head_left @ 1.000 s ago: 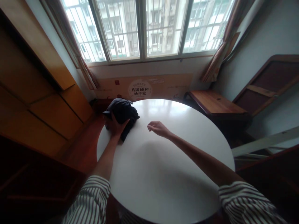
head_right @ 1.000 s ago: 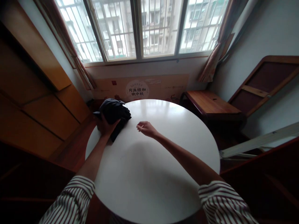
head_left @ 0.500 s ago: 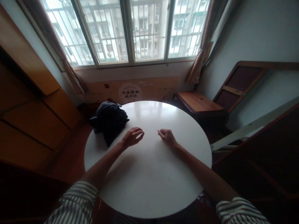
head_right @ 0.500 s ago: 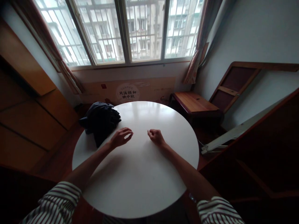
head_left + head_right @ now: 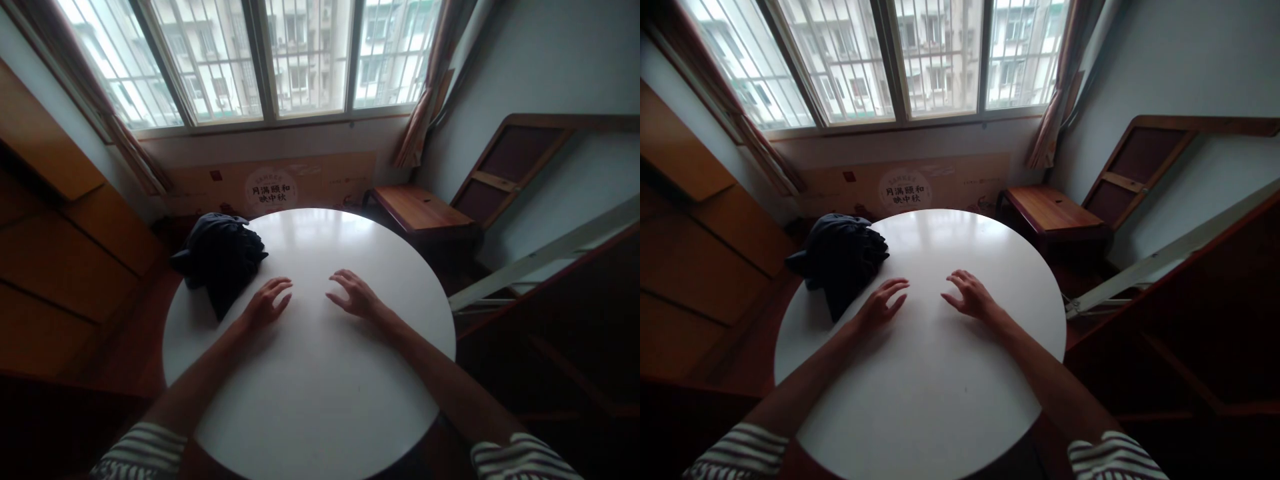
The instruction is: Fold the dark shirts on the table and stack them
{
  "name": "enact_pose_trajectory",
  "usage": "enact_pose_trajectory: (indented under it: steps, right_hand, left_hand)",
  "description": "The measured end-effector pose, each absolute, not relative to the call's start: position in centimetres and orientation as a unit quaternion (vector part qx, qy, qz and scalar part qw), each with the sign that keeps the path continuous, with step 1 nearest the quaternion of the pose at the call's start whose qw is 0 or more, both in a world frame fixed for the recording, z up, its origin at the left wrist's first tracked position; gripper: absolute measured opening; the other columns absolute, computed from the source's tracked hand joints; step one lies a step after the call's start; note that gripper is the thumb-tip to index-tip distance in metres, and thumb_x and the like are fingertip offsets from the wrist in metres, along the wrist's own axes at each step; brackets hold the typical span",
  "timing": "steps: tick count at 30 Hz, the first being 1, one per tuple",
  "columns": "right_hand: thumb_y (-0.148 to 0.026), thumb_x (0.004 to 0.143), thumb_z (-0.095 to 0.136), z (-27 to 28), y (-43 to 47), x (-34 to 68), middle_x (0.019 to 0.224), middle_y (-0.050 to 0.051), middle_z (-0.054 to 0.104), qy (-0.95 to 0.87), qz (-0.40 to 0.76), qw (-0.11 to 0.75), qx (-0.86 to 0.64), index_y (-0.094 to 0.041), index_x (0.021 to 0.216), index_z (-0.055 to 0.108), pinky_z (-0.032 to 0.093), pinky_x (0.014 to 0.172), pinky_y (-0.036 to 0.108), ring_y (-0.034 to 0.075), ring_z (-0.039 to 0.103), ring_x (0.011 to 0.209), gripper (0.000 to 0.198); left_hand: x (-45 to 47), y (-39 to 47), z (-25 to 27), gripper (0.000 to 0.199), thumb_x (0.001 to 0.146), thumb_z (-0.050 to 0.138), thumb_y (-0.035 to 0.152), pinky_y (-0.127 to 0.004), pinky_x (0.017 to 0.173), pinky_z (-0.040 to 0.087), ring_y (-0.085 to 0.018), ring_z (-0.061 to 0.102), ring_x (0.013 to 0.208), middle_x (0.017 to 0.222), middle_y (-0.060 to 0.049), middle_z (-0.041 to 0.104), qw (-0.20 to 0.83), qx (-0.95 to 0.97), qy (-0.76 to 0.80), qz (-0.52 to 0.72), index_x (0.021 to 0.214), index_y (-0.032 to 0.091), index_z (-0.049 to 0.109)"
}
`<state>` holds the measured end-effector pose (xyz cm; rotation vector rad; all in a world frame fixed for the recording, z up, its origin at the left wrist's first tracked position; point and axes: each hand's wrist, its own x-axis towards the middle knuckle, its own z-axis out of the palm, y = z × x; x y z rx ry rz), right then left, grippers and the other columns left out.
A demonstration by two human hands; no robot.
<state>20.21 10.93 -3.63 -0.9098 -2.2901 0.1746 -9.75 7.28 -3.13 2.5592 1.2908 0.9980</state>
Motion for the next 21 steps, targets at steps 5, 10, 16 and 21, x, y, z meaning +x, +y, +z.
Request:
enact_pose_trajectory:
  steps: [5, 10, 16, 21]
  right_hand:
    - [-0.059, 0.086, 0.063, -4.0, 10.9, 19.5, 0.147, 0.019, 0.049, -0.906, 0.090, 0.246, -0.333, -0.014, 0.145, 0.045, 0.040, 0.112, 0.051, 0.032, 0.046, 0.136, 0.077]
    - [-0.072, 0.083, 0.057, -4.0, 11.0, 19.6, 0.159, 0.018, 0.031, -0.911, 0.100, 0.185, -0.356, -0.015, 0.156, 0.030, 0.027, 0.119, 0.053, 0.032, 0.028, 0.147, 0.096]
    - [-0.084, 0.080, 0.045, -4.1, 10.8, 19.8, 0.161, 0.022, 0.024, -0.913, 0.082, 0.104, -0.386, -0.007, 0.158, 0.019, 0.020, 0.121, 0.051, 0.033, 0.022, 0.149, 0.112]
    - [-0.089, 0.078, 0.036, -4.4, 10.7, 19.6, 0.162, 0.023, 0.017, -0.917, 0.056, 0.056, -0.392, -0.003, 0.158, 0.016, 0.014, 0.122, 0.051, 0.034, 0.017, 0.151, 0.119]
  left_hand:
    - [-8.8, 6.6, -2.5, 0.067, 0.095, 0.054, 0.037, -0.050, 0.120, 0.031, -0.029, 0.028, 0.148, 0.158, -0.014, 0.035, 0.043, 0.876, 0.422, 0.231, 0.154, 0.017, 0.029]
    - [-9.2, 6.8, -2.6, 0.073, 0.096, 0.049, 0.045, -0.046, 0.124, 0.022, -0.026, 0.021, 0.151, 0.162, -0.012, 0.027, 0.062, 0.877, 0.438, 0.187, 0.158, 0.018, 0.021]
    - [-9.1, 7.1, -3.6, 0.100, 0.085, 0.044, 0.078, -0.052, 0.122, 0.015, -0.032, 0.015, 0.152, 0.163, -0.016, 0.020, 0.081, 0.842, 0.524, 0.106, 0.158, 0.014, 0.021]
    - [-9.1, 7.2, -3.8, 0.115, 0.074, 0.046, 0.088, -0.052, 0.122, 0.009, -0.033, 0.016, 0.151, 0.163, -0.017, 0.016, 0.088, 0.857, 0.505, 0.061, 0.159, 0.015, 0.018]
